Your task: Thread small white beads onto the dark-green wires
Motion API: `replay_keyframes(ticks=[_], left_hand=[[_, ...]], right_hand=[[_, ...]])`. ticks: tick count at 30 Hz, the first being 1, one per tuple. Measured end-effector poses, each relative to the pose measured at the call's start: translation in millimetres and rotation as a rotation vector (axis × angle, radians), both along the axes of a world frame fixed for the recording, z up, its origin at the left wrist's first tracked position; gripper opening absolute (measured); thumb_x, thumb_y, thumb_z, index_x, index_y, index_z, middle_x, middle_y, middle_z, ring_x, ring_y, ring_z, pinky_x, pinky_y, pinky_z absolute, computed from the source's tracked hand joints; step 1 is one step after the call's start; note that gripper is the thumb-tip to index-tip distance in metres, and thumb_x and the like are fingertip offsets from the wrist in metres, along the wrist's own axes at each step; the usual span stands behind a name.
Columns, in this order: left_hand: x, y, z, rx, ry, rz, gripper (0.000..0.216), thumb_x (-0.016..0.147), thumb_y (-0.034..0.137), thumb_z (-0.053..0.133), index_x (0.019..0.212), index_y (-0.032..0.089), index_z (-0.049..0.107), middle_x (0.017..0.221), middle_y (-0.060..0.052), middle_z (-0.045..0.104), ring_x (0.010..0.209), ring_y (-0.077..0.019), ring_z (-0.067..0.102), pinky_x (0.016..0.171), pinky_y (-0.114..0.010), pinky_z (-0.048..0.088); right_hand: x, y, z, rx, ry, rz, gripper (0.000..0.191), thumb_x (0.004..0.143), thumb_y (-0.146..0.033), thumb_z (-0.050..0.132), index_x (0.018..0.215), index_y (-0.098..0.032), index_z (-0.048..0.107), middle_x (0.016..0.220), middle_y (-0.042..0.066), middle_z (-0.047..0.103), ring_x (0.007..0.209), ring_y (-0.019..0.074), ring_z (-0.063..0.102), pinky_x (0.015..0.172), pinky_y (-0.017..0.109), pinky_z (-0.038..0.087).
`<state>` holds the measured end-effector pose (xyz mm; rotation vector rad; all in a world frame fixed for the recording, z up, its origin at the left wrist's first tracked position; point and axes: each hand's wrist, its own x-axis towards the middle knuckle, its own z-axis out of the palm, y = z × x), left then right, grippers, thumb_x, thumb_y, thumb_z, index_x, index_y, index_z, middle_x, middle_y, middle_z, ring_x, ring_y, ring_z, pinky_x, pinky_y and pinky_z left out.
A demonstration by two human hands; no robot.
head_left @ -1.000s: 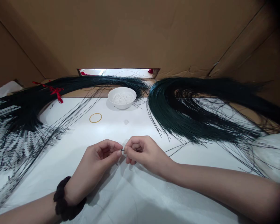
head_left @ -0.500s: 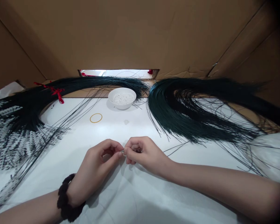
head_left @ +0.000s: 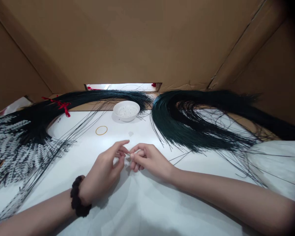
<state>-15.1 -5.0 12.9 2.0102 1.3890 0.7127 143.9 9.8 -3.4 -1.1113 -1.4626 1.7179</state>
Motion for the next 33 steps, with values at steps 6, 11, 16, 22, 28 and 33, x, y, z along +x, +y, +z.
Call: replay_keyframes(ticks=[6, 11, 16, 22, 28, 33], left_hand=[[-3, 49, 0.3, 0.179, 0.358, 0.012, 0.027, 0.079, 0.023, 0.036, 0.101, 0.016, 0.051, 0.091, -0.008, 0.06, 0.076, -0.0187, 0.057, 0.068, -0.029, 0.043], [11, 73, -4.9, 0.216, 0.418, 0.006, 0.026, 0.078, 0.021, 0.037, 0.093, 0.013, 0.058, 0.095, -0.012, 0.058, 0.084, -0.023, 0.057, 0.075, -0.032, 0.041], [24, 75, -4.0, 0.217, 0.429, 0.036, 0.023, 0.077, 0.019, 0.04, 0.081, 0.013, 0.062, 0.087, -0.011, 0.061, 0.08, -0.022, 0.058, 0.072, -0.03, 0.041], [25, 74, 1.2, 0.198, 0.391, 0.076, 0.019, 0.075, 0.018, 0.043, 0.069, 0.014, 0.061, 0.074, -0.009, 0.062, 0.072, -0.0211, 0.057, 0.066, -0.029, 0.04], [12, 33, 2.6, -0.084, -0.044, 0.104, 0.017, 0.078, 0.028, 0.045, 0.079, 0.016, 0.056, 0.07, -0.002, 0.06, 0.061, -0.0135, 0.054, 0.057, -0.023, 0.041], [7, 6, -1.9, -0.461, -0.472, 0.163, 0.011, 0.077, 0.027, 0.051, 0.082, 0.017, 0.053, 0.065, 0.002, 0.055, 0.06, -0.0097, 0.051, 0.057, -0.02, 0.039]], right_hand=[[4, 5, 0.3, -0.009, 0.006, -0.011, 0.019, 0.076, -0.025, 0.049, 0.088, -0.011, 0.054, 0.059, 0.002, 0.061, 0.049, 0.0078, 0.055, 0.044, 0.017, 0.037], [5, 7, -1.5, -0.008, 0.025, 0.034, 0.019, 0.076, -0.026, 0.049, 0.083, -0.01, 0.056, 0.059, 0.003, 0.06, 0.047, 0.0063, 0.054, 0.042, 0.015, 0.034], [5, 8, -3.8, -0.019, 0.048, 0.037, 0.018, 0.077, -0.028, 0.05, 0.08, -0.011, 0.054, 0.061, 0.003, 0.06, 0.048, 0.0062, 0.054, 0.041, 0.014, 0.034], [5, 10, -3.4, -0.05, 0.05, 0.045, 0.015, 0.077, -0.026, 0.05, 0.078, -0.011, 0.053, 0.061, 0.003, 0.06, 0.047, 0.006, 0.054, 0.041, 0.014, 0.034], [7, 8, 1.2, -0.072, 0.035, 0.054, 0.012, 0.076, -0.023, 0.049, 0.075, -0.012, 0.053, 0.06, 0.003, 0.06, 0.046, 0.0053, 0.052, 0.042, 0.014, 0.034], [6, 7, -0.8, -0.063, 0.025, 0.061, 0.009, 0.075, -0.019, 0.047, 0.074, -0.012, 0.053, 0.057, 0.002, 0.059, 0.045, 0.0056, 0.052, 0.042, 0.014, 0.034]])
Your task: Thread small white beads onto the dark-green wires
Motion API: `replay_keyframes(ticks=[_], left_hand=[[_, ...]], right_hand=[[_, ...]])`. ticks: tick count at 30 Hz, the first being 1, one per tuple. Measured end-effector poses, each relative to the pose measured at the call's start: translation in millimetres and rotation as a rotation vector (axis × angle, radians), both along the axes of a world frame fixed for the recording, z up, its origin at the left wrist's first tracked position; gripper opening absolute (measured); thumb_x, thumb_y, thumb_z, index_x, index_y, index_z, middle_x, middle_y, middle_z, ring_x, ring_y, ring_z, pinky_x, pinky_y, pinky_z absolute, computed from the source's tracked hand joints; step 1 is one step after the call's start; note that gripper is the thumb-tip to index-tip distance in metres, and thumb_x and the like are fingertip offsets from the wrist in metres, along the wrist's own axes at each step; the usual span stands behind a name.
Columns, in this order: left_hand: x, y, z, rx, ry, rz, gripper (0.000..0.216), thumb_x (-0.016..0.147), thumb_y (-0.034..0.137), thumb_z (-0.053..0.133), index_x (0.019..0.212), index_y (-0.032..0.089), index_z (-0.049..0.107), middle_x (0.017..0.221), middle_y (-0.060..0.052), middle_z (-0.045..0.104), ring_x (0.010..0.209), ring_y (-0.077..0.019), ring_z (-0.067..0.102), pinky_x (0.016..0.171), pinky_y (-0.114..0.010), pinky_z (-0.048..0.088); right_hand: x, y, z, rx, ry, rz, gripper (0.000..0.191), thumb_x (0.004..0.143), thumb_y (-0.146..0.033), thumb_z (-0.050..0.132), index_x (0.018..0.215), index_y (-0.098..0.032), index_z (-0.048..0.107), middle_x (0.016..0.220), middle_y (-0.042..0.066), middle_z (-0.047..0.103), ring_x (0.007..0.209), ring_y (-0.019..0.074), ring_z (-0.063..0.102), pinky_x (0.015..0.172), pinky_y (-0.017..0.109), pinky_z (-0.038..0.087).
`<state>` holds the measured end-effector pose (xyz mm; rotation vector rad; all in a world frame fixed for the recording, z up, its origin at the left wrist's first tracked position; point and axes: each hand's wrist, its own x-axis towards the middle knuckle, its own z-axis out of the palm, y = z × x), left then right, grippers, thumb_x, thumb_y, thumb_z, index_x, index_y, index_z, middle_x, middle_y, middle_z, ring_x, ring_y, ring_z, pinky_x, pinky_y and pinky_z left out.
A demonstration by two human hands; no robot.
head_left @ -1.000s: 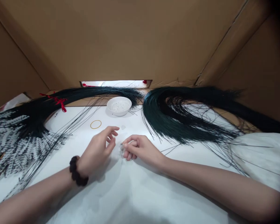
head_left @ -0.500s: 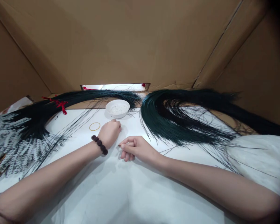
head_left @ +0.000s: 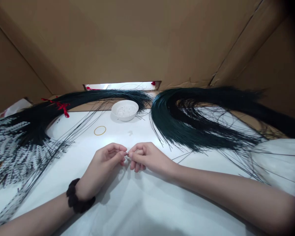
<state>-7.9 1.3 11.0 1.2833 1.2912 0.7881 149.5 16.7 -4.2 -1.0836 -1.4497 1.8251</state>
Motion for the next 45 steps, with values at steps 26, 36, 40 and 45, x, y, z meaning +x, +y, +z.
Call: replay_keyframes(ticks=[26, 36, 40, 45], left_hand=[[-1.1, -1.0, -7.2, -0.075, -0.119, -0.057, 0.011, 0.078, 0.026, 0.051, 0.08, 0.017, 0.055, 0.067, 0.001, 0.054, 0.064, -0.0105, 0.048, 0.062, -0.024, 0.038], [1.9, -1.5, 0.7, -0.012, 0.014, -0.058, 0.01, 0.078, 0.025, 0.051, 0.078, 0.017, 0.056, 0.064, 0.002, 0.054, 0.06, -0.0095, 0.048, 0.057, -0.021, 0.035], [2.6, -1.4, 1.5, -0.006, 0.024, -0.057, 0.011, 0.077, 0.026, 0.052, 0.078, 0.017, 0.057, 0.063, 0.001, 0.055, 0.059, -0.0104, 0.048, 0.055, -0.022, 0.035], [1.9, -1.9, -0.2, 0.005, 0.022, -0.066, 0.011, 0.076, 0.027, 0.052, 0.077, 0.017, 0.058, 0.063, 0.0, 0.057, 0.059, -0.0116, 0.049, 0.055, -0.022, 0.035]], right_hand=[[-0.1, 2.0, 0.8, -0.041, -0.048, -0.033, 0.004, 0.069, -0.014, 0.048, 0.07, -0.013, 0.051, 0.052, 0.0, 0.058, 0.042, 0.0062, 0.05, 0.041, 0.016, 0.035], [0.1, 1.1, 3.8, -0.052, -0.073, -0.041, 0.003, 0.069, -0.014, 0.049, 0.068, -0.012, 0.052, 0.052, 0.0, 0.057, 0.042, 0.0061, 0.05, 0.04, 0.015, 0.035], [0.1, 1.4, 4.4, -0.053, -0.072, -0.044, 0.003, 0.068, -0.014, 0.05, 0.068, -0.012, 0.052, 0.052, 0.001, 0.057, 0.043, 0.0061, 0.05, 0.04, 0.015, 0.035], [0.0, 1.4, 3.3, -0.058, -0.062, -0.048, 0.003, 0.068, -0.014, 0.05, 0.067, -0.012, 0.052, 0.051, 0.001, 0.057, 0.042, 0.0062, 0.05, 0.039, 0.015, 0.035]])
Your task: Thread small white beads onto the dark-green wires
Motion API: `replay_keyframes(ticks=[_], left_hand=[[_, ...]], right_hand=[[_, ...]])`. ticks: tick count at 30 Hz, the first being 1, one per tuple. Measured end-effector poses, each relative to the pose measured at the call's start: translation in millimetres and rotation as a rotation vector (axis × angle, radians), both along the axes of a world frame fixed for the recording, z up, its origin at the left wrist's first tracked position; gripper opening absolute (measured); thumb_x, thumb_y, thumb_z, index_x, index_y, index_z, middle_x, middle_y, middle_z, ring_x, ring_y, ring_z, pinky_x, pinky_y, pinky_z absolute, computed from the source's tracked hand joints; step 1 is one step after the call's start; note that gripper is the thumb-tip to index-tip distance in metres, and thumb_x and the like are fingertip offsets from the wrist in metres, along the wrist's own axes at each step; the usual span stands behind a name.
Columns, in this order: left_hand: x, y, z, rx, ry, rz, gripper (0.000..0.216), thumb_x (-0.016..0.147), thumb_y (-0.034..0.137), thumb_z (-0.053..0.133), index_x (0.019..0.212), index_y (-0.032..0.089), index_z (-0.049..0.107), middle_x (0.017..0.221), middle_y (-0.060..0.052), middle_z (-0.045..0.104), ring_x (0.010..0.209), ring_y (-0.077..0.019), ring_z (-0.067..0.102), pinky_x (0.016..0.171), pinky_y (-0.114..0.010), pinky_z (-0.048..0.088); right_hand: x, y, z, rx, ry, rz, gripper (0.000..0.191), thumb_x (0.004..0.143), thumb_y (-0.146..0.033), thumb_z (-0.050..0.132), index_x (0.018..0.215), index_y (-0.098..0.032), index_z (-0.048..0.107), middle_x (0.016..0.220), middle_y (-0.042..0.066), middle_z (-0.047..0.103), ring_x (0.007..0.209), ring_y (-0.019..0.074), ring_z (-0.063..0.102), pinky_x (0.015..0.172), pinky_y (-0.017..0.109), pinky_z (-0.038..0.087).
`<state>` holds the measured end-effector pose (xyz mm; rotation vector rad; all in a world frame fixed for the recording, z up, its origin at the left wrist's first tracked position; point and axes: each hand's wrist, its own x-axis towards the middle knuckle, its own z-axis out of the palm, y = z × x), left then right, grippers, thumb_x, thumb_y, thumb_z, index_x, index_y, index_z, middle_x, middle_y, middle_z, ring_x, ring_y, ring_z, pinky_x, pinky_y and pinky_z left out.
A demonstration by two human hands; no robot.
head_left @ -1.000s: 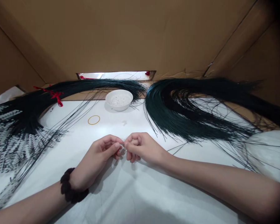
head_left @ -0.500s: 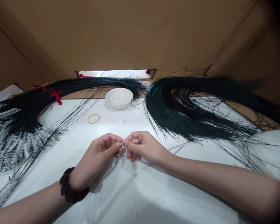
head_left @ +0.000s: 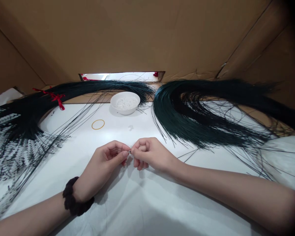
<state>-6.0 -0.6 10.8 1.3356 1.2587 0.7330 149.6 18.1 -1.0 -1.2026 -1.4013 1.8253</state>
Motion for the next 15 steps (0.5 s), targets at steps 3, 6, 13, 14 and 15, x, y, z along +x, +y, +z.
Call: replay_keyframes(ticks=[3, 6, 13, 14, 15], left_hand=[[-0.1, -0.8, 0.0, 0.025, 0.031, -0.003, 0.012, 0.077, 0.027, 0.052, 0.077, 0.017, 0.059, 0.062, 0.001, 0.057, 0.058, -0.0112, 0.048, 0.054, -0.022, 0.035], [0.8, -0.9, 1.4, 0.044, 0.068, 0.002, 0.011, 0.076, 0.026, 0.052, 0.076, 0.017, 0.059, 0.062, 0.001, 0.058, 0.057, -0.0111, 0.048, 0.053, -0.021, 0.035], [1.9, 0.4, 1.3, 0.036, 0.059, 0.017, 0.011, 0.076, 0.026, 0.053, 0.074, 0.016, 0.058, 0.061, 0.001, 0.057, 0.057, -0.0112, 0.049, 0.054, -0.022, 0.036], [1.7, 0.5, 0.6, 0.025, 0.042, 0.015, 0.011, 0.076, 0.026, 0.053, 0.074, 0.016, 0.058, 0.062, 0.001, 0.057, 0.058, -0.0113, 0.049, 0.055, -0.022, 0.037], [1.5, 0.7, -0.2, 0.009, 0.018, 0.011, 0.011, 0.076, 0.027, 0.053, 0.075, 0.016, 0.057, 0.062, 0.0, 0.057, 0.059, -0.0116, 0.05, 0.056, -0.022, 0.037]], right_hand=[[0.2, -0.7, -0.5, 0.001, -0.004, 0.001, 0.003, 0.068, -0.014, 0.05, 0.067, -0.012, 0.052, 0.051, 0.001, 0.057, 0.042, 0.0061, 0.05, 0.039, 0.015, 0.035], [0.2, -1.0, -0.3, 0.002, -0.002, -0.001, 0.002, 0.068, -0.013, 0.049, 0.067, -0.012, 0.051, 0.052, 0.001, 0.057, 0.042, 0.006, 0.05, 0.04, 0.015, 0.035], [-0.5, 0.8, 1.2, -0.005, -0.007, 0.012, 0.003, 0.067, -0.013, 0.049, 0.065, -0.012, 0.051, 0.051, 0.0, 0.057, 0.041, 0.0057, 0.049, 0.039, 0.015, 0.034], [-0.6, 1.0, 1.2, -0.006, -0.008, 0.014, 0.003, 0.068, -0.013, 0.049, 0.064, -0.012, 0.051, 0.051, 0.0, 0.057, 0.041, 0.0057, 0.049, 0.039, 0.015, 0.034], [-0.6, 1.1, 1.2, -0.006, -0.006, 0.016, 0.004, 0.068, -0.013, 0.049, 0.064, -0.012, 0.05, 0.051, 0.0, 0.057, 0.042, 0.0057, 0.049, 0.039, 0.015, 0.034]])
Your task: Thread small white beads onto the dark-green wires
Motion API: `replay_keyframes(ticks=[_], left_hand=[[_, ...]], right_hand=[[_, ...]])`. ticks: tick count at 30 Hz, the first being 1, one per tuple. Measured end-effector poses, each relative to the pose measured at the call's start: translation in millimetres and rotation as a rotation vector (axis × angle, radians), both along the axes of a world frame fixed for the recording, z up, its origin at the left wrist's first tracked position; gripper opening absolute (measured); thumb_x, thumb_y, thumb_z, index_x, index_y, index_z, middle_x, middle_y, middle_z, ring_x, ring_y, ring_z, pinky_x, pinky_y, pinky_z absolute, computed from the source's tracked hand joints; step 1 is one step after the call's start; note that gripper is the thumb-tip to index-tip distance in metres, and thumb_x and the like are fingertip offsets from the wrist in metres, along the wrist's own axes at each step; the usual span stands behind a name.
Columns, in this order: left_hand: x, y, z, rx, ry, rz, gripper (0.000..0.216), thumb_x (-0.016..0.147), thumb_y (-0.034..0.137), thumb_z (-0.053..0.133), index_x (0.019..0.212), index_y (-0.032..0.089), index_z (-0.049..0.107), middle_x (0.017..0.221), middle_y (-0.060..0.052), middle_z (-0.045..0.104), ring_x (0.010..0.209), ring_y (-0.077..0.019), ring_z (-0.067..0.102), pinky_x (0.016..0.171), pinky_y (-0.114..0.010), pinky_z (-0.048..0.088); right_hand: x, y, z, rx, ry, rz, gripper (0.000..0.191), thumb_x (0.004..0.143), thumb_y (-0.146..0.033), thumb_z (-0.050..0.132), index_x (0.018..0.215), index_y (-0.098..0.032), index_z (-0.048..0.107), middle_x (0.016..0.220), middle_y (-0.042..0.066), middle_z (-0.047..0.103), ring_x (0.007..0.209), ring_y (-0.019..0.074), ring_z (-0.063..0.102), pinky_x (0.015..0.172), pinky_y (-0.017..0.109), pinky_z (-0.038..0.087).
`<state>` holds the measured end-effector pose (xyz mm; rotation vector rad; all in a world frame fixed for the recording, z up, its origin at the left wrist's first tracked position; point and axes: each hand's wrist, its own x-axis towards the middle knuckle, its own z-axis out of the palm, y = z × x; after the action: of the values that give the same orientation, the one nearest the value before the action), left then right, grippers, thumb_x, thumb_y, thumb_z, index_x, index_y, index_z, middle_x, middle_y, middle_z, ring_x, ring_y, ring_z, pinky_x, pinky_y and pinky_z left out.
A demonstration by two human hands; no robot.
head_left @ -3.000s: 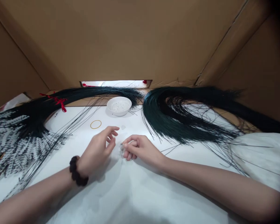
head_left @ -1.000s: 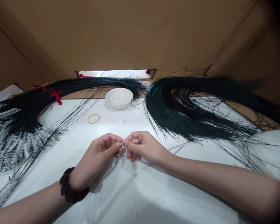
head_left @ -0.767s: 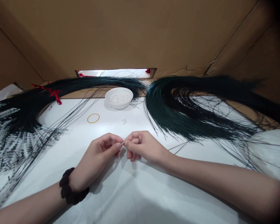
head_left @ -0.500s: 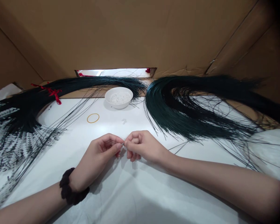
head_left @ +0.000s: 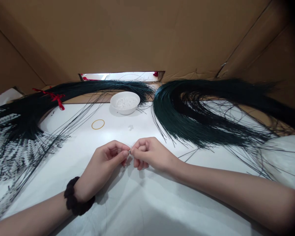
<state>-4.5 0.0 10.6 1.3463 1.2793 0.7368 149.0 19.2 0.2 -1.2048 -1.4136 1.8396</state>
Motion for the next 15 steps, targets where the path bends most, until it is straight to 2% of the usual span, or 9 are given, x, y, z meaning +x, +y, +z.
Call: replay_keyframes(ticks=[7, 15], left_hand=[[-0.9, 1.1, -4.1, -0.106, -0.135, 0.013, 0.011, 0.075, 0.028, 0.055, 0.076, 0.017, 0.058, 0.066, 0.0, 0.059, 0.061, -0.0121, 0.052, 0.058, -0.023, 0.039], [-0.5, 1.9, -2.4, -0.077, -0.103, 0.001, 0.012, 0.075, 0.027, 0.055, 0.076, 0.016, 0.059, 0.064, 0.0, 0.059, 0.06, -0.0116, 0.052, 0.056, -0.023, 0.039]], right_hand=[[0.8, -0.8, 0.5, -0.007, 0.003, 0.002, 0.004, 0.067, -0.014, 0.05, 0.063, -0.013, 0.05, 0.048, -0.001, 0.056, 0.041, 0.0059, 0.048, 0.039, 0.016, 0.034], [0.3, -0.3, 0.2, -0.007, -0.003, -0.011, 0.003, 0.067, -0.013, 0.049, 0.064, -0.012, 0.05, 0.048, 0.0, 0.056, 0.041, 0.0059, 0.048, 0.039, 0.016, 0.034]])
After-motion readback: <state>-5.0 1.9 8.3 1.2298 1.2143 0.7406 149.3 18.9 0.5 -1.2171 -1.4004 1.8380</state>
